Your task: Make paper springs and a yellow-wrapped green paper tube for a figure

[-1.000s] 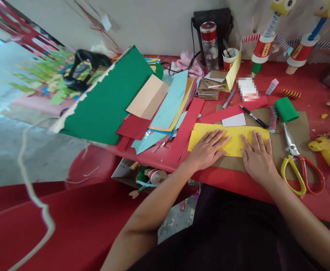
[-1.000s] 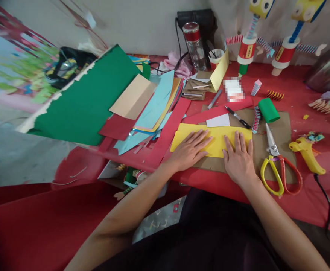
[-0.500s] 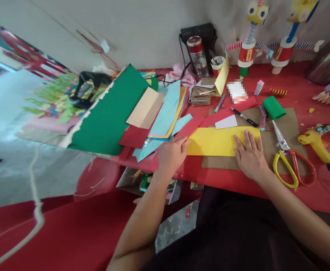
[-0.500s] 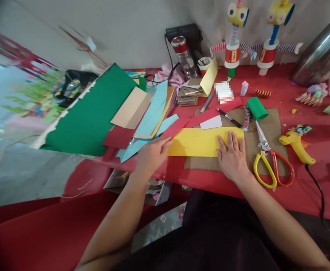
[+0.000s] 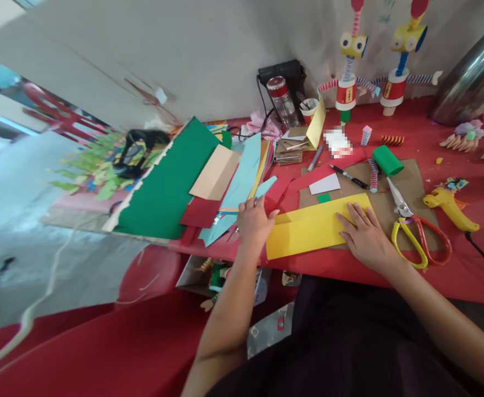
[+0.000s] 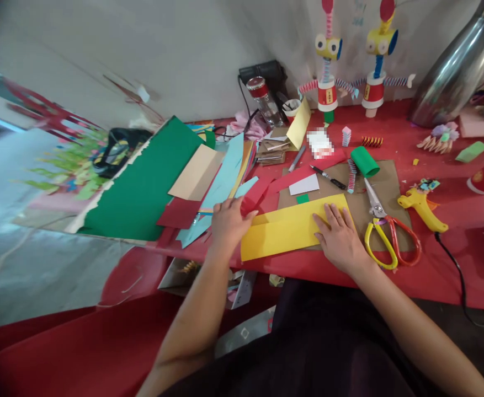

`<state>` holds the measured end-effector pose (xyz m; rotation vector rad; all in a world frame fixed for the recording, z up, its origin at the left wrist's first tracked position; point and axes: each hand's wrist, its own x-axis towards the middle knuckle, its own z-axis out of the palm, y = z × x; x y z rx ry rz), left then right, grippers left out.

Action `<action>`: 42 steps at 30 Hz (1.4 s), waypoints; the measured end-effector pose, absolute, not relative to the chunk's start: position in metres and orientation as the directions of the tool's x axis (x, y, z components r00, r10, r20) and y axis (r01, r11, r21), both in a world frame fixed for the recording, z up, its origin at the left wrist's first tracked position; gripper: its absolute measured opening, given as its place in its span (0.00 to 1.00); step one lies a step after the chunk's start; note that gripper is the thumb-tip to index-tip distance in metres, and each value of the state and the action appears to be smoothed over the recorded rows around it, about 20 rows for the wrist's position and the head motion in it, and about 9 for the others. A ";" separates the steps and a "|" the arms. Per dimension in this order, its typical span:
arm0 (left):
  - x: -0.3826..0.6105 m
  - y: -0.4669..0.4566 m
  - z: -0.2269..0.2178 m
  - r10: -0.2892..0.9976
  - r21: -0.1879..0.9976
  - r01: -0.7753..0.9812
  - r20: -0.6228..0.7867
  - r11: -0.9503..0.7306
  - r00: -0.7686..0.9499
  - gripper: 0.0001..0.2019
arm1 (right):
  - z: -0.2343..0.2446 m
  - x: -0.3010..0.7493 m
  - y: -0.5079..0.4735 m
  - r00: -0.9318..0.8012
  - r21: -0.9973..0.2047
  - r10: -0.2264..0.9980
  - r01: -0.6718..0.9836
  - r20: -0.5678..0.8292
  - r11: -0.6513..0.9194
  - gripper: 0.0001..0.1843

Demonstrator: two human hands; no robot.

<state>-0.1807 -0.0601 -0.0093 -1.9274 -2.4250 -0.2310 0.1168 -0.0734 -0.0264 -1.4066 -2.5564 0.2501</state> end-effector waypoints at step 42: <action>-0.111 -0.151 0.017 0.898 0.839 -0.357 -0.440 0.410 -0.002 0.36 | 0.015 0.103 -0.076 -0.174 -0.791 0.909 -0.449 -0.378 -0.415 0.20</action>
